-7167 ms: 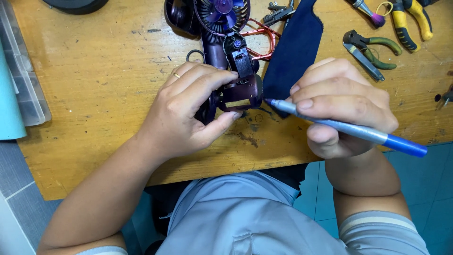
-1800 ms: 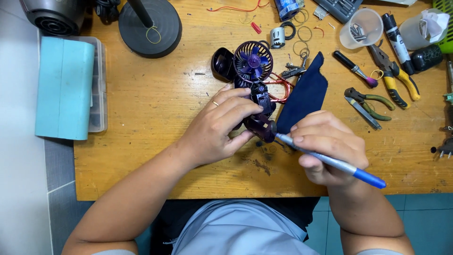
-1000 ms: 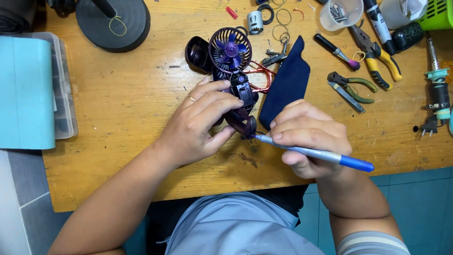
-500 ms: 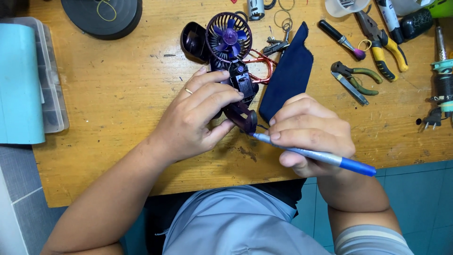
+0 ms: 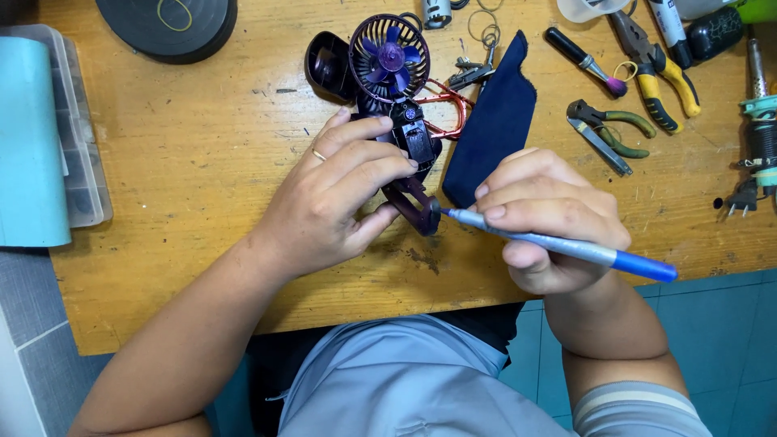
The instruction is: Marking and inspecting components of a disassembled portable fan using a marker on a workbench.
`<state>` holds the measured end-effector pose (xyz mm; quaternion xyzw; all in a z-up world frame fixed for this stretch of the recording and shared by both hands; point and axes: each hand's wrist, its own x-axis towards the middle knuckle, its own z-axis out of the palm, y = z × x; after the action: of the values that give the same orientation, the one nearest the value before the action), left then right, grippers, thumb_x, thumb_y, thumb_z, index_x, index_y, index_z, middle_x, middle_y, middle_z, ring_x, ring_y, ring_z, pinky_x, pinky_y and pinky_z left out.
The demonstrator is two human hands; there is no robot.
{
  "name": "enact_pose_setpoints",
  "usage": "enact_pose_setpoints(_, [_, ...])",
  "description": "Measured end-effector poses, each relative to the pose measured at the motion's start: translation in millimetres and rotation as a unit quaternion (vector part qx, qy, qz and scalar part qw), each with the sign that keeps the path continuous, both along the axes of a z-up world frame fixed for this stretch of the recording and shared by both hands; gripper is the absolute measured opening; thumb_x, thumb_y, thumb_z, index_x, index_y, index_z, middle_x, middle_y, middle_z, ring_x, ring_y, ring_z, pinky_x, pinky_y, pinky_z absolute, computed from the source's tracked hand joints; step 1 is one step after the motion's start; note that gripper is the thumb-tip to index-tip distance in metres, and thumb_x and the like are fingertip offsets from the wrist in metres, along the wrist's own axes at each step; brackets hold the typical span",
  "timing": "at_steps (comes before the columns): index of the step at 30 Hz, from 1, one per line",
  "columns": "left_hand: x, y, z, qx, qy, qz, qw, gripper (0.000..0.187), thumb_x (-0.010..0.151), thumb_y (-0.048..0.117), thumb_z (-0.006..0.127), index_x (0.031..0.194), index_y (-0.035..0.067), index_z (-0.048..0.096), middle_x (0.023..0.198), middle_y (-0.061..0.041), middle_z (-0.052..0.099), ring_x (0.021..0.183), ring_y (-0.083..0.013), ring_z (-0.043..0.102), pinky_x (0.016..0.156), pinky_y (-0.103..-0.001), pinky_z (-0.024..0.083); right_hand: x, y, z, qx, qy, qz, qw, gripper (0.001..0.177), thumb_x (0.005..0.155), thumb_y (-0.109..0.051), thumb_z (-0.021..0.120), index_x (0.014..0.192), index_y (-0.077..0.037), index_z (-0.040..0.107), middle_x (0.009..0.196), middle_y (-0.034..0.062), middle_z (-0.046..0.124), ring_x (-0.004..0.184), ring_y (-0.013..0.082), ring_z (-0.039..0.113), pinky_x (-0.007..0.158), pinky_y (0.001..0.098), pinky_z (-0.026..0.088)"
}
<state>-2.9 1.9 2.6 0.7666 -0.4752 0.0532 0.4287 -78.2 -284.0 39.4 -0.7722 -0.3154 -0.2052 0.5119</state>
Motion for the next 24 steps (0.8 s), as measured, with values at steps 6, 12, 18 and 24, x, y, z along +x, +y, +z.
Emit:
enact_pose_setpoints(6, [1, 2, 0, 0.003, -0.002, -0.003, 1.0, 0.041, 0.101, 0.003, 0.092, 0.138, 0.004, 0.074, 0.135, -0.016, 0.078, 0.15, -0.0436, 0.063, 0.136, -0.067, 0.039, 0, 9, 12, -0.017, 0.037, 0.016, 0.999, 0.039, 0.114, -0.035, 0.059, 0.106, 0.001, 0.073, 0.091, 0.0186, 0.08, 0.089, 0.0377, 0.079, 0.088, 0.0457, 0.068])
enact_pose_setpoints(12, [2, 1, -2, -0.012, -0.025, -0.009, 1.0, 0.038, 0.105, 0.004, 0.094, 0.138, 0.003, 0.075, 0.134, -0.017, 0.08, 0.147, -0.0448, 0.064, 0.134, -0.067, 0.039, 2, 5, 6, 0.03, 0.036, 0.06, 0.997, 0.041, 0.113, -0.039, 0.062, 0.104, -0.001, 0.074, 0.086, 0.0148, 0.079, 0.085, 0.0354, 0.079, 0.082, 0.0438, 0.067])
enact_pose_setpoints(18, [2, 0, 0, -0.018, -0.063, 0.005, 0.998, 0.032, 0.106, 0.0, 0.092, 0.134, 0.002, 0.078, 0.131, -0.017, 0.081, 0.144, -0.0448, 0.067, 0.133, -0.067, 0.041, -3, 1, -1, 0.017, 0.016, -0.011, 1.0, 0.041, 0.115, -0.038, 0.06, 0.108, 0.0, 0.073, 0.094, 0.0152, 0.079, 0.09, 0.0368, 0.081, 0.088, 0.0449, 0.07])
enact_pose_setpoints(24, [1, 0, 1, -0.009, -0.072, 0.012, 0.997, 0.035, 0.103, 0.003, 0.095, 0.135, 0.003, 0.079, 0.131, -0.017, 0.081, 0.144, -0.0431, 0.067, 0.133, -0.067, 0.042, 0, 5, 5, 0.005, 0.03, 0.039, 0.999, 0.04, 0.11, -0.037, 0.062, 0.103, 0.0, 0.075, 0.089, 0.0166, 0.08, 0.086, 0.0378, 0.081, 0.085, 0.0456, 0.068])
